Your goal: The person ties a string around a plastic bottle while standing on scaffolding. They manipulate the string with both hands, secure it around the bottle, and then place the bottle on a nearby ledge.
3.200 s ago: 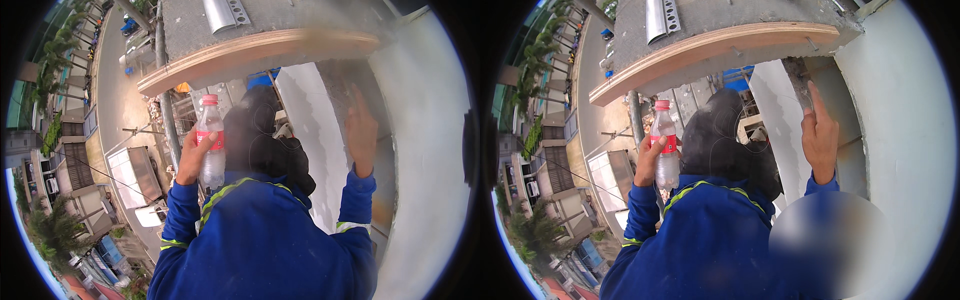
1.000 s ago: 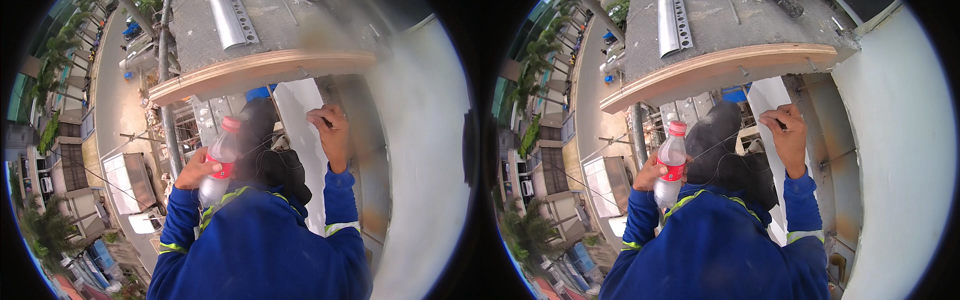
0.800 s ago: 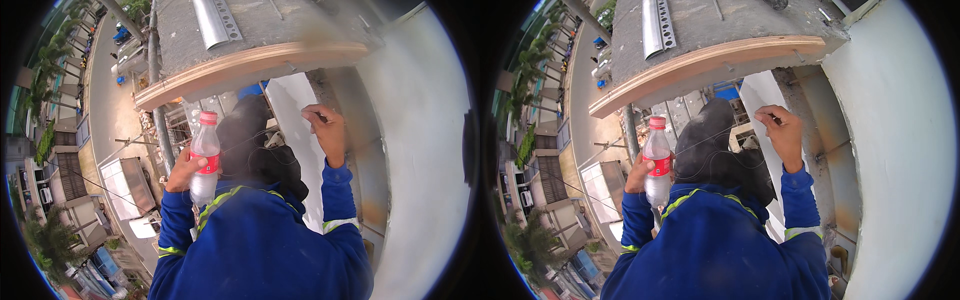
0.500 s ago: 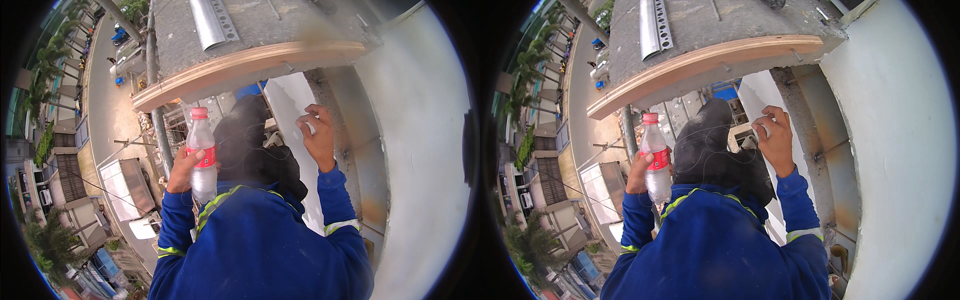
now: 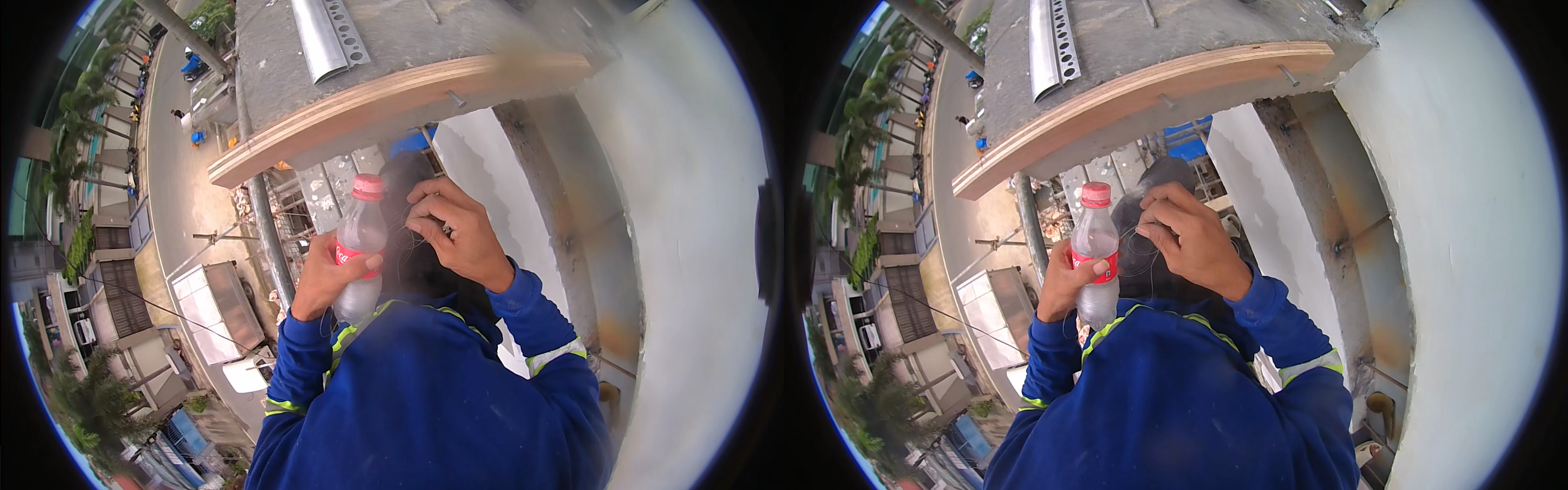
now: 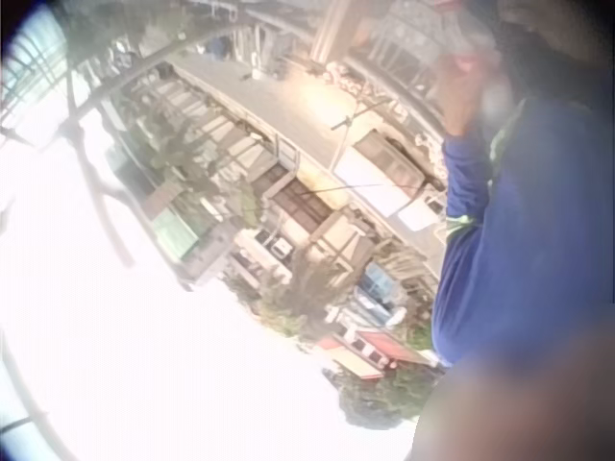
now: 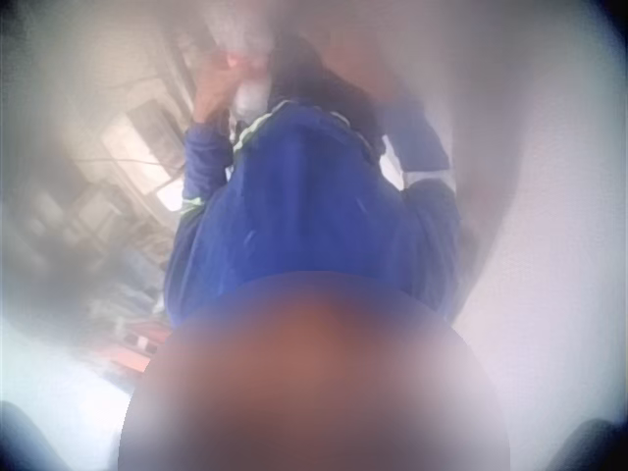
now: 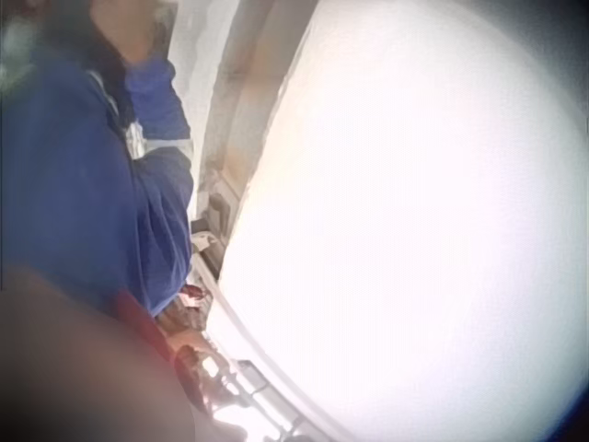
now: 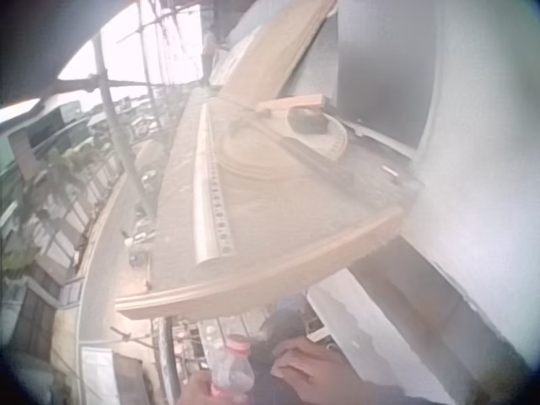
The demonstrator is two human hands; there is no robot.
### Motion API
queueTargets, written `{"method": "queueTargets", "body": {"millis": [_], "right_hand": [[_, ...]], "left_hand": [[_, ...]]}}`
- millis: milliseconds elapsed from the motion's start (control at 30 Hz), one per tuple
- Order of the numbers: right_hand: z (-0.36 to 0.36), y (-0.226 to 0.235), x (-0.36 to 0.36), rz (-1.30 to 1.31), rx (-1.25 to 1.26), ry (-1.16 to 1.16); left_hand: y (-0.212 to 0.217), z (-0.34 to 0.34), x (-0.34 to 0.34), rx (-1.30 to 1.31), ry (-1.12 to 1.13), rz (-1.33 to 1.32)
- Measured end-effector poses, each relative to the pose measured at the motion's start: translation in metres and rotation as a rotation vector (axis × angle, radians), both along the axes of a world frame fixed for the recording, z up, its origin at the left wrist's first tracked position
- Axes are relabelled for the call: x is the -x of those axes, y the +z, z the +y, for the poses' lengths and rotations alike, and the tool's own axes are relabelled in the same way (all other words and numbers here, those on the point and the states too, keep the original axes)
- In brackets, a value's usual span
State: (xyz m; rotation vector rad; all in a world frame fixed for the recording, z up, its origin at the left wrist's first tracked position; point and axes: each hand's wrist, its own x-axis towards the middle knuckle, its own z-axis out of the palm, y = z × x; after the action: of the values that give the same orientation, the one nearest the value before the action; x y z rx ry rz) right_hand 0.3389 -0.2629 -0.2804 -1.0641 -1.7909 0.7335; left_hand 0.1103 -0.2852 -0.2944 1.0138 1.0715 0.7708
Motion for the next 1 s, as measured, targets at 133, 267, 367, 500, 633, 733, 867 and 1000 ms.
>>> {"method": "queueTargets", "body": {"millis": [133, 267, 367, 500, 633, 733, 867, 1000], "right_hand": [[0.001, -0.003, 0.009, 0.069, 0.182, 0.047], [-0.002, -0.007, 0.011, 0.016, 0.138, 0.024], [-0.003, -0.010, 0.012, -0.023, 0.050, -0.020], [-0.004, -0.007, 0.012, -0.003, 0.081, -0.026], [0.000, 0.000, 0.002, 0.074, 0.412, 0.045], [0.006, 0.000, -0.008, 0.135, 0.593, 0.059], [0.009, -0.014, -0.009, 0.326, 0.568, 0.043], [0.007, -0.026, -0.011, 0.506, 0.554, 0.035]], "left_hand": [[-0.004, -0.001, 0.000, 0.072, -0.025, -0.121], [-0.008, -0.002, -0.001, 0.124, 0.008, -0.271], [-0.011, -0.001, -0.002, 0.117, -0.002, -0.246], [-0.015, -0.002, -0.002, 0.151, -0.016, -0.286], [-0.019, -0.002, 0.000, 0.202, -0.029, -0.395], [-0.023, -0.005, 0.001, 0.242, -0.003, -0.437], [-0.027, -0.007, 0.003, 0.311, -0.010, -0.578], [-0.032, -0.005, 0.005, 0.327, -0.011, -0.647]]}}
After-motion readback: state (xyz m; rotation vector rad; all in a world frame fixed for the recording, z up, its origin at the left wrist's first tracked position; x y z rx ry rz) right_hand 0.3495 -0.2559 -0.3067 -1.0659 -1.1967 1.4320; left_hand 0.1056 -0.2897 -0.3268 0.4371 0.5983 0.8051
